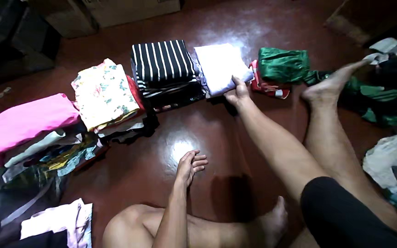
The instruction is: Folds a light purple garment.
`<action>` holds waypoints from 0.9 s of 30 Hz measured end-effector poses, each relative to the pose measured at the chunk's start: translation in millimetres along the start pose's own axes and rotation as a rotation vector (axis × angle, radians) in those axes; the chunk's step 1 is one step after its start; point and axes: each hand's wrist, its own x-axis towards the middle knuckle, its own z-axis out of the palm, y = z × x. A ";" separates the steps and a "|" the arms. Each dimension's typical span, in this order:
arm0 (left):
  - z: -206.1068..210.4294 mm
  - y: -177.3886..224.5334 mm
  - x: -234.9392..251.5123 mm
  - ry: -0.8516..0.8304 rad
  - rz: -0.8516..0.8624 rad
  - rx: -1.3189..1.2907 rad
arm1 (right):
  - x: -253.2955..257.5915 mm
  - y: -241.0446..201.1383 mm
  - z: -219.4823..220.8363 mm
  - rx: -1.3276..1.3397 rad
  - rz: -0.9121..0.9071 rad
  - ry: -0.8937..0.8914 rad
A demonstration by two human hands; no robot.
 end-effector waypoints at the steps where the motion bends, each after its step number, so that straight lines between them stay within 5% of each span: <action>1: -0.2 -0.9 0.6 -0.004 0.001 0.003 | -2.3 2.1 1.1 0.033 -0.030 0.001; 4: -0.4 -1.8 2.9 -0.004 0.013 -0.002 | -19.6 -2.0 18.2 0.030 -0.083 0.029; 7: 2.0 -2.3 3.5 0.005 0.021 0.002 | -69.7 -19.4 64.3 -0.319 -0.017 0.354; 10: 3.0 -5.2 6.3 0.016 0.050 0.009 | -71.1 1.4 24.3 -0.604 -0.119 0.345; 12: 3.8 -7.2 6.8 0.030 0.092 0.034 | -97.5 2.6 -0.4 -0.731 0.024 0.181; 15: 6.6 -12.2 2.1 0.065 0.185 0.136 | -145.0 -10.2 -54.6 -1.021 0.226 -0.318; 18: 17.9 -19.6 -8.0 0.090 0.295 0.318 | -194.0 -75.3 -95.1 -1.304 0.165 -0.632; 21: 29.0 -24.1 -15.1 0.090 0.393 0.493 | -257.5 -159.3 -148.2 -1.502 -0.112 -0.377; 27: 29.8 -22.5 -12.2 0.068 0.368 0.510 | -336.7 -291.4 -316.0 -1.817 -0.478 0.668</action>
